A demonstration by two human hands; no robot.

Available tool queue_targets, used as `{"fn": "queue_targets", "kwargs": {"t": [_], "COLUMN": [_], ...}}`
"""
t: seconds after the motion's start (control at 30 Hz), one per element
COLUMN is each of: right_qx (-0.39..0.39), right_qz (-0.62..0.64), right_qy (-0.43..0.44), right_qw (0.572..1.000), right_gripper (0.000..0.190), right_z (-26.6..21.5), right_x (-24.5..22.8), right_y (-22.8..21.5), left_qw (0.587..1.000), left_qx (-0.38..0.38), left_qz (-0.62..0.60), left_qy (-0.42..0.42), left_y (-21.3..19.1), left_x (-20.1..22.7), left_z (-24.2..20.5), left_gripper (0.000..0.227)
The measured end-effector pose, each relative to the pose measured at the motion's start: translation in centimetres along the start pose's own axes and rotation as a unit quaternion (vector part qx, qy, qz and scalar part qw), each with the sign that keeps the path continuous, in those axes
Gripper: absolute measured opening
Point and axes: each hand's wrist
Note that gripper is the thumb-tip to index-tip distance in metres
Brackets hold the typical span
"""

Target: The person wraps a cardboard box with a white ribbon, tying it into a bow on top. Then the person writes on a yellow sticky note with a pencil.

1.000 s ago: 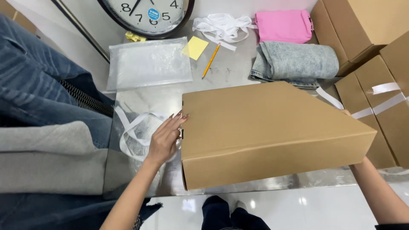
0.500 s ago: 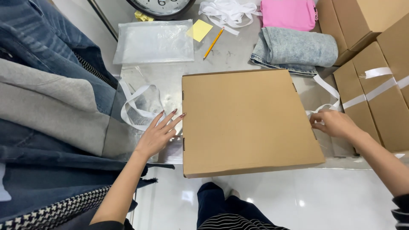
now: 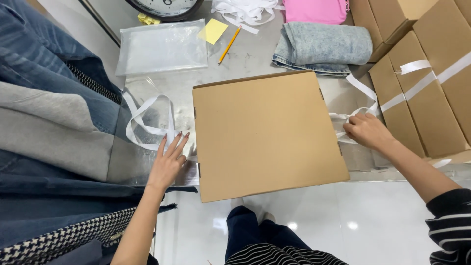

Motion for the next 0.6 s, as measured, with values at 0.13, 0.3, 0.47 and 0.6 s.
{"fn": "queue_targets", "kwargs": {"t": [0.13,0.3,0.47,0.6], "right_qx": [-0.048,-0.117,0.058,0.094], "right_qz": [0.01,-0.023,0.25,0.373], "right_qy": [0.027,0.184,0.372,0.404], "right_qw": [0.998,0.976,0.892,0.83], "right_gripper": [0.01,0.027,0.031,0.045], "right_z": [-0.7,-1.9,-3.0,-4.1], "right_x": [1.4,4.4,5.2,1.5], "right_y": [1.5,0.3,0.0,-2.2], "left_qw": [0.999,0.996,0.996,0.995], "left_qx": [-0.022,-0.062,-0.045,-0.039], "left_qz": [0.009,0.008,0.002,-0.009], "left_qy": [-0.021,-0.058,-0.071,-0.089], "left_y": [0.1,0.6,0.9,0.9], "left_x": [0.6,1.1,2.2,3.0], "left_z": [-0.3,-0.9,-1.1,-0.7], "left_gripper": [0.028,0.012,0.011,0.014]}}
Point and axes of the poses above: each hand's wrist, its own z-axis towards the middle knuckle, its own y-axis out of the palm, x = y × z, and after that the axes turned 1 degree about -x, right-handed
